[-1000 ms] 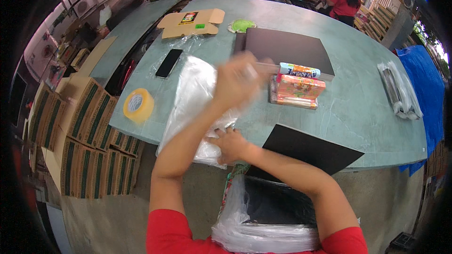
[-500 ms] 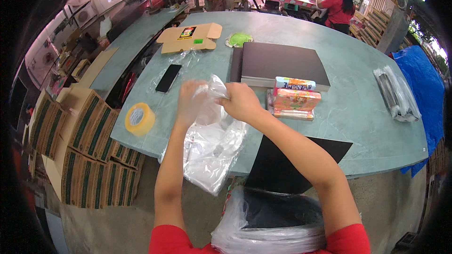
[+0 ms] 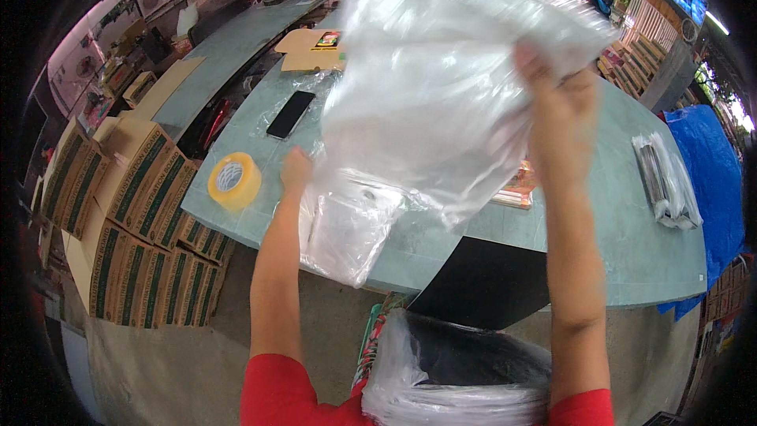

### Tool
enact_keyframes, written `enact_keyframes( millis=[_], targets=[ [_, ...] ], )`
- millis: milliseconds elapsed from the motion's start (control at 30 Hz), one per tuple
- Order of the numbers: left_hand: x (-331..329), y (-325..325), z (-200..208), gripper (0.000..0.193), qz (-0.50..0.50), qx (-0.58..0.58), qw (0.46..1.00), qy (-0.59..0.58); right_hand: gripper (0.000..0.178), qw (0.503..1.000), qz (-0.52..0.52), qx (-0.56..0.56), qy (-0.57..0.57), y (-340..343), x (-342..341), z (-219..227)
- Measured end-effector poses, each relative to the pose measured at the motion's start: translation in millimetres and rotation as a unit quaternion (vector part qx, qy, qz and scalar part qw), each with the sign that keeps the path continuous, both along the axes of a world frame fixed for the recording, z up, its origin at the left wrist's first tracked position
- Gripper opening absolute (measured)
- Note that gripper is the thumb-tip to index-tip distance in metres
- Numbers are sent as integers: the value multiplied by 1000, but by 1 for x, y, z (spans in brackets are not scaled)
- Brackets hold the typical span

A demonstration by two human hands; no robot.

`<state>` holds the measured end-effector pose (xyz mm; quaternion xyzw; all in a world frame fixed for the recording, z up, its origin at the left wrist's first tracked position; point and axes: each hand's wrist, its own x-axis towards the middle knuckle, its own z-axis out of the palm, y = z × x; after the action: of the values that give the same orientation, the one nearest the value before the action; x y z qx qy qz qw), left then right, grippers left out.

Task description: The person organizes a stack of boards into plastic sleeves and then bundles large clear bags by hand at a workstation.

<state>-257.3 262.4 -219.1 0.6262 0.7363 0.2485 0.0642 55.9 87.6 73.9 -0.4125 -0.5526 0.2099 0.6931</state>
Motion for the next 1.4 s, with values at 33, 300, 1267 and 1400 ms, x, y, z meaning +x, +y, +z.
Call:
enact_keyframes(
  millis=[33,300,1267,1400],
  targets=[
    [-13,1,6,30,-18,46,998,-49,21,994,44,69,70,1,-3,21],
    [39,-60,79,41,-200,-22,744,-637,22,985,32,-167,-25,63,0,-44],
    [43,-148,41,9,-177,277,942,-58,24,921,225,-305,93,99,132,-106],
    [40,-144,45,21,-78,-103,868,-479,31,825,242,-509,-30,84,149,-129]
  ],
)
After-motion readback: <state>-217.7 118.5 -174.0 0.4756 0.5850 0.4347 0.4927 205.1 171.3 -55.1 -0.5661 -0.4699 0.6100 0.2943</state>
